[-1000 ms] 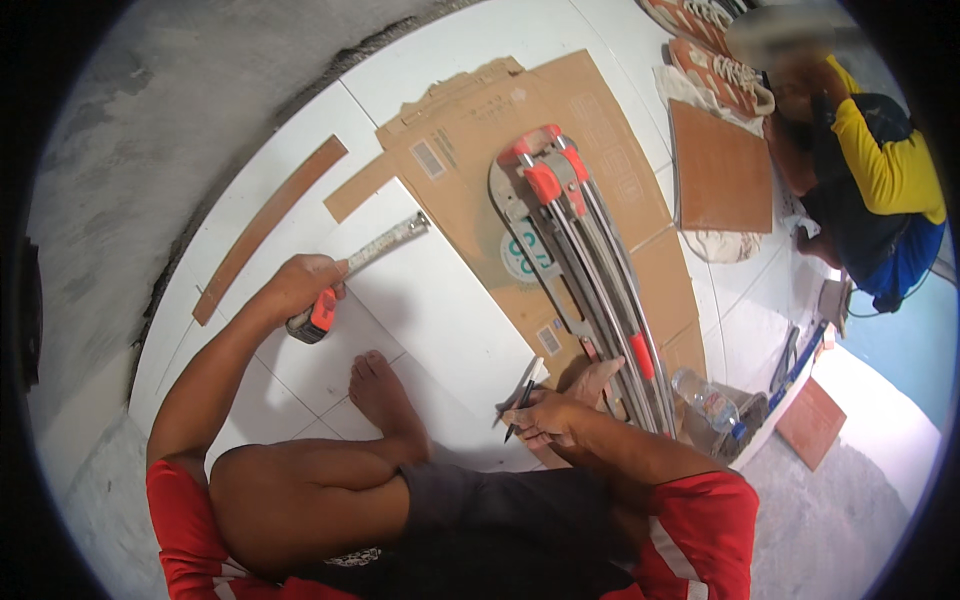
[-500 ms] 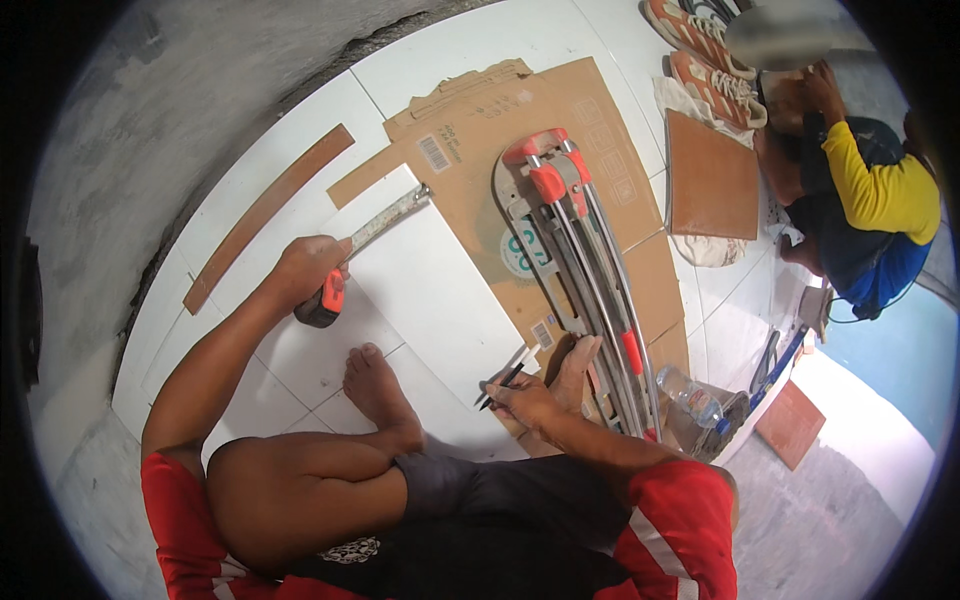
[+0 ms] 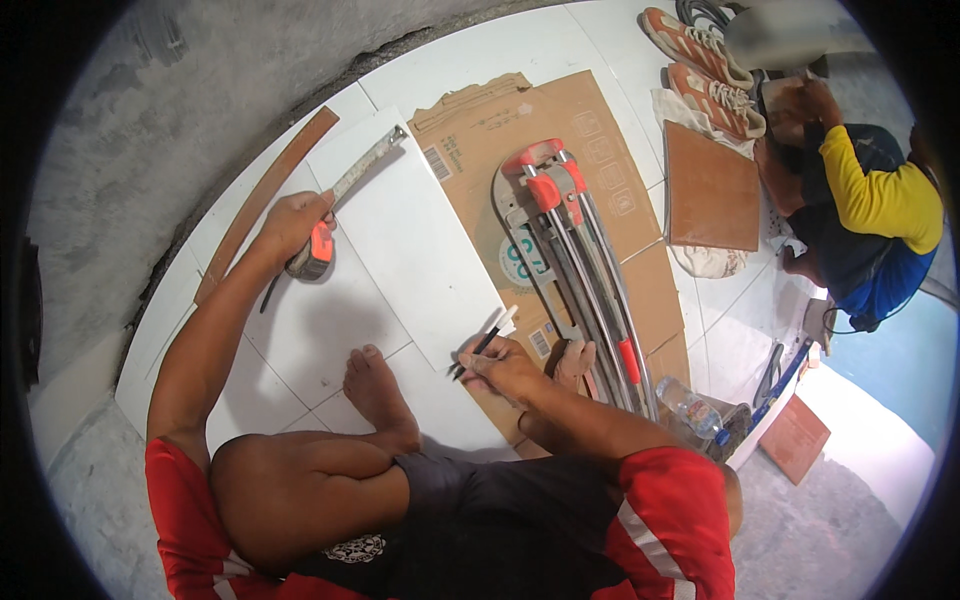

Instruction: The person measures and marks white floor tiles using a tape measure and marker, then uses a manual tile cutter to score and snap the tiles to size. The person also handles brown tiles and positions them on the floor.

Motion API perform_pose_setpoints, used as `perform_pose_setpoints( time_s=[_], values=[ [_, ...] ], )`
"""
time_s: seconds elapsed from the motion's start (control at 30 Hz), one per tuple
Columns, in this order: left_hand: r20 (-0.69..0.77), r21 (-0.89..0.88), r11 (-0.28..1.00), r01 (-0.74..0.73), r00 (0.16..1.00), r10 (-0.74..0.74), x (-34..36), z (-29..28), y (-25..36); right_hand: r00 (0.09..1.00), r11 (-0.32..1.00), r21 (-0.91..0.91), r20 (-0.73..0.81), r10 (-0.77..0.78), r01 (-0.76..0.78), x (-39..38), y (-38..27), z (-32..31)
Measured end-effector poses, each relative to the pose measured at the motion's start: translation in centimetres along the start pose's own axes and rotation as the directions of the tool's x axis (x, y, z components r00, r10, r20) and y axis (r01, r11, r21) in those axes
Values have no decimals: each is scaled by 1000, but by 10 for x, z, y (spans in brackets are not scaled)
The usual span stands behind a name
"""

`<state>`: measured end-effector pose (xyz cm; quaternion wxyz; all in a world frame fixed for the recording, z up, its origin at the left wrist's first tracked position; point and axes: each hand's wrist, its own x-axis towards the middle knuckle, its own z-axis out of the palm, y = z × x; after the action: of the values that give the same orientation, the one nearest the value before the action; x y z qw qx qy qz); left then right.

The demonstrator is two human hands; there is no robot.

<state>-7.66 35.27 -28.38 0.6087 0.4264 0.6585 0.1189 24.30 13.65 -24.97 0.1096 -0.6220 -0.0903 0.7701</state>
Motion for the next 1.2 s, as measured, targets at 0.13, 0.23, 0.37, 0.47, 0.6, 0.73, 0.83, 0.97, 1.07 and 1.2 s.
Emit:
perform_pose_setpoints(
  time_s=[0.13,0.23,0.37,0.47,0.6,0.73,0.83,0.97,1.07,1.2],
  values=[
    [53,64,997,48,997,-52,-14,3,-9,988,966,-259,142,66,-27,-12,-43,-20],
    [79,308,950,51,994,-79,-38,3,-6,980,880,-457,197,-39,127,-23,-105,-32],
    [114,267,954,134,979,-169,-80,19,4,935,768,-533,188,-302,355,-34,-176,-52],
    [129,239,958,157,973,-192,-117,39,-7,901,732,-534,163,-402,423,-68,-214,-49],
    [219,318,943,95,961,-170,-155,79,-44,882,718,-519,197,-428,464,-92,-204,-71],
    [332,408,908,93,911,-243,-168,123,-63,849,718,-471,151,-507,512,-88,-160,-83],
    [539,668,654,-355,837,-97,-142,168,-141,794,721,-353,133,-593,597,-70,-119,-88],
    [469,621,735,-272,880,-71,-146,174,-121,817,817,-77,-49,-575,571,-40,-89,-88],
    [406,515,836,-187,913,-46,-150,177,-97,740,749,-145,-115,-662,647,-38,-90,-89],
    [321,473,876,-93,944,-73,-162,182,-99,733,727,-127,1,-680,674,-18,-98,-76]
  ],
)
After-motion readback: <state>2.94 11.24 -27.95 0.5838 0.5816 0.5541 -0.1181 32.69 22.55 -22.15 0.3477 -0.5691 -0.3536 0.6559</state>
